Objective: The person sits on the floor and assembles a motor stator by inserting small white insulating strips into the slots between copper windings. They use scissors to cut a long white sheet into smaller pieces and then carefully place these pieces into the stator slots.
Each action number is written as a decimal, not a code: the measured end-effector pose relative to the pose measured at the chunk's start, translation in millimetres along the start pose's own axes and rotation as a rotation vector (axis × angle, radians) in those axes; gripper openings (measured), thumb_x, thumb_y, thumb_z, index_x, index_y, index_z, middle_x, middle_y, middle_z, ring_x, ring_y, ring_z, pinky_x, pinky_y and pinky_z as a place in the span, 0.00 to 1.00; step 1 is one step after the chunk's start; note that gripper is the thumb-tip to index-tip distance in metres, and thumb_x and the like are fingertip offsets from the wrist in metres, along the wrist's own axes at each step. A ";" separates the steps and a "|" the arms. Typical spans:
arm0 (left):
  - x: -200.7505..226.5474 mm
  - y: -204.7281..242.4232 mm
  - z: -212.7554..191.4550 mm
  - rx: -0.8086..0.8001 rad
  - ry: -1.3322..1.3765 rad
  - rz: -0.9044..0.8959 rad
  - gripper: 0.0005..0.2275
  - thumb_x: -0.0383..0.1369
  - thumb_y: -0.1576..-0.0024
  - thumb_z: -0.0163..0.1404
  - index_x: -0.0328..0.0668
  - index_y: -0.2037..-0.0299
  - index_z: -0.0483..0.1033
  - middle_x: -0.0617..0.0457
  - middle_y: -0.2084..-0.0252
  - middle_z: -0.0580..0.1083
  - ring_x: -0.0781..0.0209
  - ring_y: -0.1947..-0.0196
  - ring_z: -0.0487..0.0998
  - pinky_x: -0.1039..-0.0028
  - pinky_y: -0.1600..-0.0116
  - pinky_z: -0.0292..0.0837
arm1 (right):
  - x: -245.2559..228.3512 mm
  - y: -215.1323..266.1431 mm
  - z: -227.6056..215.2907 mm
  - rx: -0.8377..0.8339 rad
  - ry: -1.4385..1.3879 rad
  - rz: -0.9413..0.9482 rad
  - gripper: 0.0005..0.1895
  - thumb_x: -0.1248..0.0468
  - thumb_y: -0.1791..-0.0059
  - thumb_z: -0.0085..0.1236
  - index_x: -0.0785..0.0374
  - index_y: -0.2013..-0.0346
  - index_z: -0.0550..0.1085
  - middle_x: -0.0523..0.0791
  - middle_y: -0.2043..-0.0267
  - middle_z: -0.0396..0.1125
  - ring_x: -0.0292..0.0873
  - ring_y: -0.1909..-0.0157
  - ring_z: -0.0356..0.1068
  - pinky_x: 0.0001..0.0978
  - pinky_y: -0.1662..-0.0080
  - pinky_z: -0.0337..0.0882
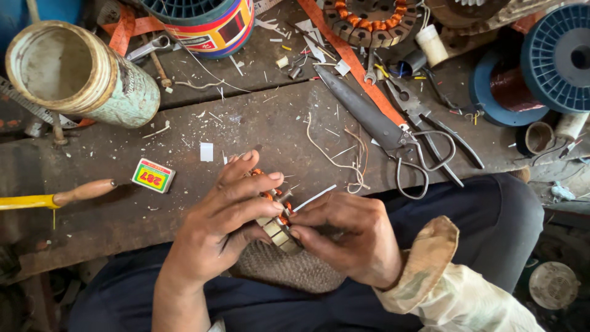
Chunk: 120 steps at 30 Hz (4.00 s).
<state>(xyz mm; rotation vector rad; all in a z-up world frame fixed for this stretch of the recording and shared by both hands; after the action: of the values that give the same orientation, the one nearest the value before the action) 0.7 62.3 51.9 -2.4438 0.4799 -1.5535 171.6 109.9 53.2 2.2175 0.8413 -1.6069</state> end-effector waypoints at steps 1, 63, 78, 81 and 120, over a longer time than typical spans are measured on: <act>0.6 -0.8 0.6 -0.003 -0.020 0.007 0.19 0.31 0.52 0.63 0.48 0.49 0.78 0.54 0.36 0.73 0.45 0.25 0.63 0.51 0.21 0.58 | -0.5 -1.3 -0.4 -0.014 -0.015 0.012 0.09 0.69 0.56 0.70 0.63 0.62 0.82 0.44 0.64 0.79 0.39 0.63 0.79 0.28 0.61 0.77; 1.5 0.6 3.3 0.030 -0.068 -0.029 0.15 0.36 0.50 0.61 0.51 0.51 0.81 0.55 0.39 0.76 0.49 0.27 0.66 0.54 0.22 0.60 | 42.0 -5.5 11.2 -0.221 -0.418 0.274 0.04 0.73 0.57 0.69 0.68 0.68 0.81 0.45 0.66 0.75 0.37 0.62 0.74 0.30 0.59 0.73; 4.6 -2.4 2.9 0.039 -0.087 -0.061 0.17 0.35 0.51 0.62 0.46 0.52 0.81 0.53 0.39 0.75 0.48 0.26 0.66 0.53 0.22 0.60 | 53.3 -5.0 13.6 -0.282 -0.537 0.367 0.04 0.71 0.55 0.68 0.69 0.66 0.82 0.45 0.64 0.75 0.35 0.62 0.73 0.28 0.58 0.73; 5.2 -2.1 3.7 0.050 -0.090 -0.062 0.17 0.36 0.52 0.62 0.47 0.52 0.81 0.54 0.39 0.75 0.48 0.27 0.66 0.53 0.22 0.60 | 50.5 -6.5 13.9 -0.274 -0.540 0.333 0.04 0.71 0.54 0.68 0.69 0.66 0.82 0.45 0.64 0.75 0.35 0.61 0.73 0.28 0.57 0.73; 13.3 -31.0 24.9 0.152 -0.107 -0.119 0.21 0.22 0.54 0.60 0.40 0.49 0.77 0.48 0.40 0.76 0.50 0.39 0.78 0.61 0.30 0.63 | -9.5 6.8 -22.1 0.345 0.348 -0.561 0.18 0.73 0.60 0.75 0.65 0.58 0.76 0.46 0.61 0.69 0.48 0.61 0.73 0.38 0.58 0.74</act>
<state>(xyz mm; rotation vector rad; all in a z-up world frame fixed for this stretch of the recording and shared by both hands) 33.4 85.9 63.0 -2.4613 0.1938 -1.4348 190.7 113.6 68.9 2.7258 1.4889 -1.7170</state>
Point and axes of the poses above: each hand's wrist, its own y-axis away from the middle knuckle, its own z-axis out of the palm, x = y × z, the point moved 8 cm from there along -y, towards the middle knuckle
